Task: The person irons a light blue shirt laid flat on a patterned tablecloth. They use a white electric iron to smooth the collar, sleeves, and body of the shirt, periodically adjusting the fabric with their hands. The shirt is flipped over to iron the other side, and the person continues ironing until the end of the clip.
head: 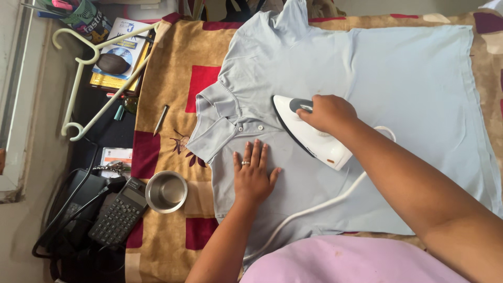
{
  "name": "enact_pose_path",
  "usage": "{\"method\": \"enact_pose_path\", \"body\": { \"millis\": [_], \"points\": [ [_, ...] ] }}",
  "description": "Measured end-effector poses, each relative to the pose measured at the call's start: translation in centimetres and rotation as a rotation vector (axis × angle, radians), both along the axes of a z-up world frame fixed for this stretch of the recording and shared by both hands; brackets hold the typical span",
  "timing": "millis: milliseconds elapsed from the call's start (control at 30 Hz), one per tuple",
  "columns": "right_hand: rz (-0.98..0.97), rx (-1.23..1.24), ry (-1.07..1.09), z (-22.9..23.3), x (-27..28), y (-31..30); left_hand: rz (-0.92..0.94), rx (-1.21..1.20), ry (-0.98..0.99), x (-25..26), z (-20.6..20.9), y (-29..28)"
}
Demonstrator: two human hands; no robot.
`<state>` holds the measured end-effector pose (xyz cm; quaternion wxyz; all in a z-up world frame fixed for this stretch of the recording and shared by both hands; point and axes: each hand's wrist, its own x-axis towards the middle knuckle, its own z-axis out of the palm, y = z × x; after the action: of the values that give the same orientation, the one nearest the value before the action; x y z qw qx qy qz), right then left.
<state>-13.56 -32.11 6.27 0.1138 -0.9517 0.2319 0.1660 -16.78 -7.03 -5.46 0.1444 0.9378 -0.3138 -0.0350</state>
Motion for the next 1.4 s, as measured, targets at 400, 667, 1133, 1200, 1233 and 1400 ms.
{"method": "enact_pose_path", "body": {
  "millis": [400, 667, 1133, 1200, 1233, 1400],
  "points": [
    [0.012, -0.037, 0.03, -0.3, -1.9, 0.2, -0.037, -0.058, -0.018, -1.0, 0.1, 2.0],
    [-0.18, 0.303, -0.422, -0.5, -3.7, -3.8, -0.172, -0.059, 0.07, -3.4, 0.7, 4.0],
    [-0.356, 0.07, -1.303, -10.5, -18.5, -14.9, -0.117, -0.147, -0.061, 3.1, -0.7, -7.1],
    [-0.478, 0.169, -1.293, -11.6, -19.7, -14.9, -0.115, -0.07, -0.015, 3.3, -0.1, -8.2],
    [-0.498, 0.229, -1.317, -11.9, -20.3, -15.0, -0.106, -0.036, 0.013, 3.3, 0.2, -8.4],
    [-0.639, 0.642, -1.478, -13.0, -21.7, -14.2, -0.109, 0.049, 0.024, 3.2, 0.3, -8.6]
  ]
}}
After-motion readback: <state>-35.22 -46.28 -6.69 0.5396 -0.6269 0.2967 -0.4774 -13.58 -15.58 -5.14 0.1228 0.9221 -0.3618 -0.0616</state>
